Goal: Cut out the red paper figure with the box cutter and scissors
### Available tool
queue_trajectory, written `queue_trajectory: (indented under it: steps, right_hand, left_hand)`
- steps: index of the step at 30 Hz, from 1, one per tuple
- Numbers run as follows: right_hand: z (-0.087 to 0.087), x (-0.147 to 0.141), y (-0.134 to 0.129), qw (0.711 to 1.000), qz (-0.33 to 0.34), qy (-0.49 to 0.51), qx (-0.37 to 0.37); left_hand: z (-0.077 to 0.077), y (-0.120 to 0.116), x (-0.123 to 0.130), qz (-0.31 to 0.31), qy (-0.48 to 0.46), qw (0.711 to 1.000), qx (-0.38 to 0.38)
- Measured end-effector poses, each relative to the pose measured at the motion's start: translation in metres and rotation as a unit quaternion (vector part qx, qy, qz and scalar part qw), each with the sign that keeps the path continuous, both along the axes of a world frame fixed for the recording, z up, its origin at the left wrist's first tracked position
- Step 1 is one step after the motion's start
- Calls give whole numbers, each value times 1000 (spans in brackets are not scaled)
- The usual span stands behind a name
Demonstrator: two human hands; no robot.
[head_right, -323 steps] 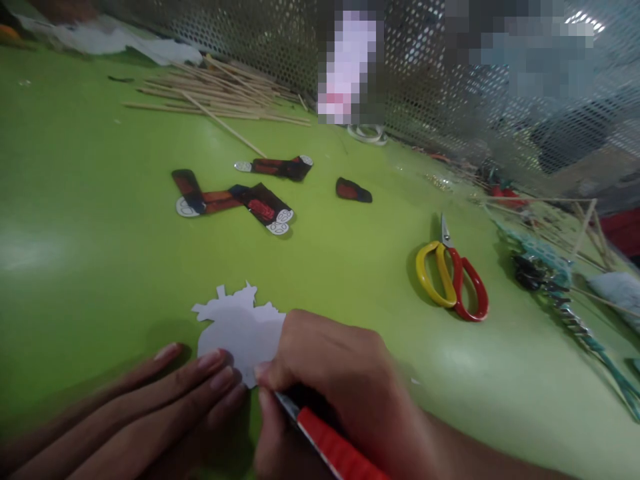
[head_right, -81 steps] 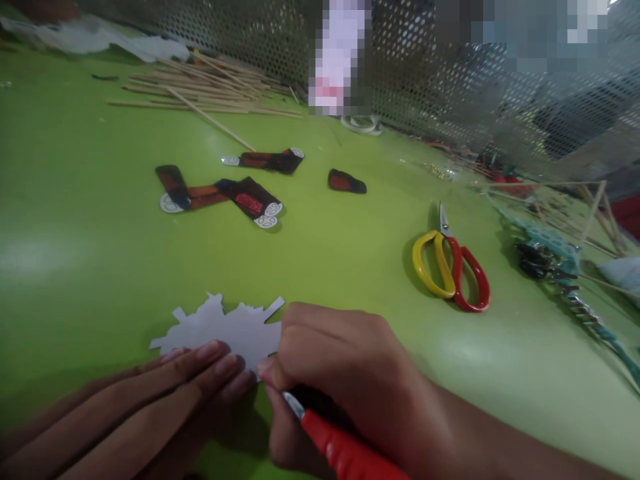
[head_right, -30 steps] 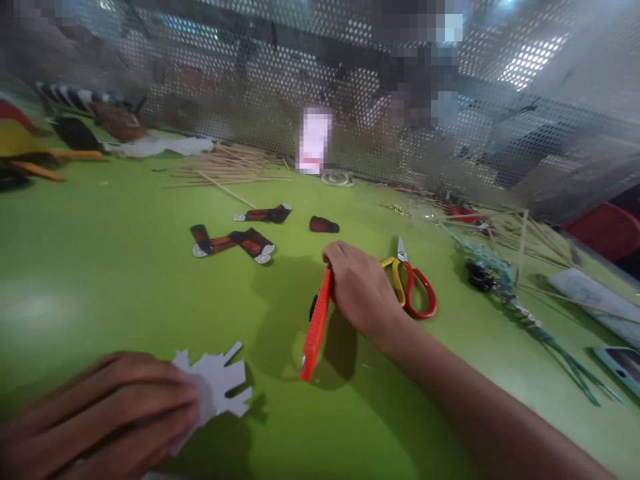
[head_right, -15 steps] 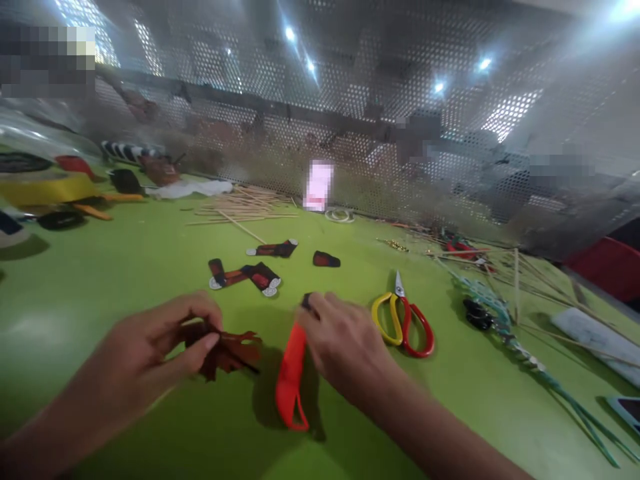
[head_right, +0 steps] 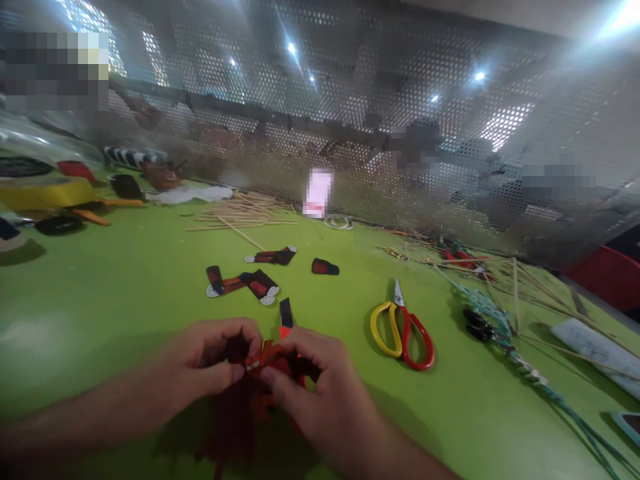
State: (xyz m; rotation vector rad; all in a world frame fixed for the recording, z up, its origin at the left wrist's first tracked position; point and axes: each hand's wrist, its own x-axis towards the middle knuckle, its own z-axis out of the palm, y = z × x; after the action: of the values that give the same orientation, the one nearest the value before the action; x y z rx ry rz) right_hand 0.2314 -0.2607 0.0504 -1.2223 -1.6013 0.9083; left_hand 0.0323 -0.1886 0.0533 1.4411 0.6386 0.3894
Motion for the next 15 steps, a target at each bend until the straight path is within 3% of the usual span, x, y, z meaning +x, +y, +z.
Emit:
queue_trajectory:
  steps: [5,9,15]
  right_hand:
    - [5,3,-3,996,25,-79,41]
    - [9,7,-3,994,49,-91,36]
    - [12,8,-5,989,51,-133,28]
  left_hand:
    - [-2,10,0,-54,17,996,62]
    - [-2,18,-2,-125,2,992,20]
    - [1,22,-4,-168,38,985,9]
